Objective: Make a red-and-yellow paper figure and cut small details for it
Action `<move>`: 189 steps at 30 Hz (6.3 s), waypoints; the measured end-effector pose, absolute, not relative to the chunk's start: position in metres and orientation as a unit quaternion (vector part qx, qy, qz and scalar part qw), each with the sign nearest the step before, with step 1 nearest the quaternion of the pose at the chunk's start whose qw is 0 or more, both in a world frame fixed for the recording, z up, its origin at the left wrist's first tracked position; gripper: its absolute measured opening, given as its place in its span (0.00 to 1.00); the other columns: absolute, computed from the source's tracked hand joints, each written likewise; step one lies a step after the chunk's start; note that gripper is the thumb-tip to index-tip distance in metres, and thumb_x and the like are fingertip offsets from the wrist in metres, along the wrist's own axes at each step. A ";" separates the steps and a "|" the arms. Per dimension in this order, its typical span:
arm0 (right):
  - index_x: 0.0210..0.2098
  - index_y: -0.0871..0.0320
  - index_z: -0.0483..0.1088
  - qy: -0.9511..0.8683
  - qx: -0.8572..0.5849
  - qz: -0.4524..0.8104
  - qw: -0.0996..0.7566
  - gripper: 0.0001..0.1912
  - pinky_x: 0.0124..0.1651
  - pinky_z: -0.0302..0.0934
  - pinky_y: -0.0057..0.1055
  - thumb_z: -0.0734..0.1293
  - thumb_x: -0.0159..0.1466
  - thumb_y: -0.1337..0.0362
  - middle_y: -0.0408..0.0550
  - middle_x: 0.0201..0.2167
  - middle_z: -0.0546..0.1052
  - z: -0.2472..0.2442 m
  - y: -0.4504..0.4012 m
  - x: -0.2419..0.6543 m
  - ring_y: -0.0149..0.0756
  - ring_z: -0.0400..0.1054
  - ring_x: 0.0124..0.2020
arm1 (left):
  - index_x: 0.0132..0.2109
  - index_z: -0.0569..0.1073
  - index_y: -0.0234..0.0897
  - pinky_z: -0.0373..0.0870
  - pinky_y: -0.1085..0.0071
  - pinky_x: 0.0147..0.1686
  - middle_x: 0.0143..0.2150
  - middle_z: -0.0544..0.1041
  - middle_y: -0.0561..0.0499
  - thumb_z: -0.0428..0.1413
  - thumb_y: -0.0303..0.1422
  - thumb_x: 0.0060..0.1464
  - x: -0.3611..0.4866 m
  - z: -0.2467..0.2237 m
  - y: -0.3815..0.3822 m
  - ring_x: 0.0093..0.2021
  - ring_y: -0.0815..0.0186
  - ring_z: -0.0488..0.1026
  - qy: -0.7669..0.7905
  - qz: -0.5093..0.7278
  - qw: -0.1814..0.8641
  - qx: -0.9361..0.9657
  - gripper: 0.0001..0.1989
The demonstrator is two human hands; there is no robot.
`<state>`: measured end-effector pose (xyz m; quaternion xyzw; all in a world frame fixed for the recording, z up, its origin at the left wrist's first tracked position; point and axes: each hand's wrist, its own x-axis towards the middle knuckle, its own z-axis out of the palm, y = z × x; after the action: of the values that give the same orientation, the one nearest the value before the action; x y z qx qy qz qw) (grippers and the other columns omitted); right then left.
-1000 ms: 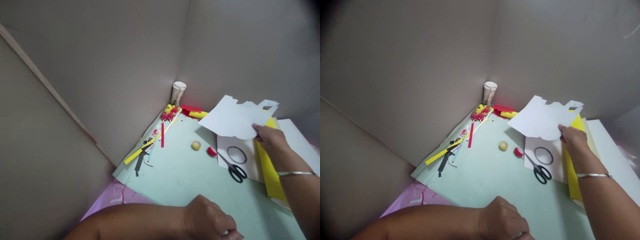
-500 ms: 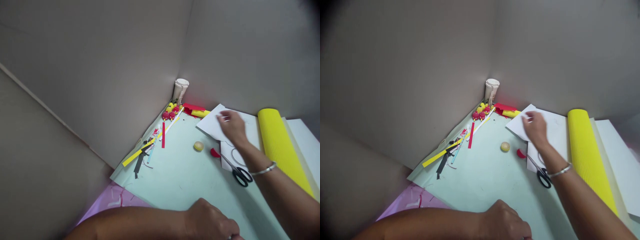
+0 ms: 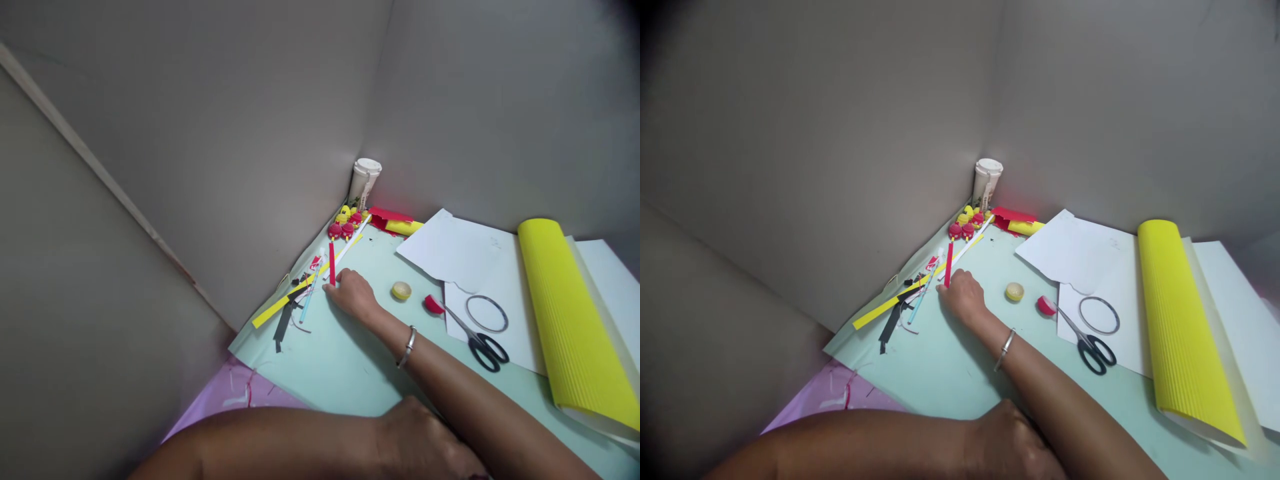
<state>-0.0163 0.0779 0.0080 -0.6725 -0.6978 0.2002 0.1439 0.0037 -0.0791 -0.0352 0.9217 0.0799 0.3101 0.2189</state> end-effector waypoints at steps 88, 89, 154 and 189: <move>0.31 0.56 0.71 -0.334 -0.380 0.621 0.598 0.11 0.21 0.55 0.22 0.74 0.54 0.60 0.40 0.27 0.72 0.003 0.025 0.082 0.25 0.64 0.22 | 0.56 0.60 0.30 0.66 0.54 0.57 0.54 0.63 0.37 0.53 0.24 0.49 -0.013 -0.010 -0.086 0.56 0.53 0.63 0.318 0.384 0.336 0.799 0.26; 0.31 0.56 0.71 -0.334 -0.377 0.617 0.605 0.10 0.21 0.55 0.22 0.74 0.54 0.60 0.40 0.27 0.72 0.004 0.026 0.083 0.25 0.64 0.23 | 0.58 0.59 0.30 0.64 0.53 0.60 0.56 0.61 0.36 0.53 0.24 0.50 -0.014 -0.010 -0.086 0.58 0.52 0.61 0.326 0.388 0.338 0.793 0.27; 0.32 0.57 0.75 -0.446 -0.394 0.666 0.450 0.08 0.26 0.57 0.26 0.74 0.52 0.64 0.40 0.22 0.73 -0.011 0.027 0.077 0.29 0.65 0.23 | 0.45 0.66 0.34 0.68 0.58 0.50 0.44 0.66 0.42 0.53 0.24 0.51 -0.012 -0.011 -0.096 0.47 0.57 0.66 0.262 0.401 0.291 0.829 0.12; 0.27 0.57 0.71 -0.535 -0.447 0.630 0.343 0.04 0.29 0.53 0.28 0.70 0.55 0.64 0.39 0.19 0.71 0.020 0.014 0.076 0.28 0.60 0.22 | 0.44 0.67 0.34 0.68 0.60 0.49 0.42 0.68 0.43 0.53 0.23 0.51 -0.011 -0.012 -0.094 0.45 0.58 0.67 0.257 0.398 0.300 0.828 0.12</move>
<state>0.0761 0.0143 0.0198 -0.4468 -0.5348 0.6299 0.3429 -0.0106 -0.0937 -0.0118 0.8278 0.2569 0.3984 0.3000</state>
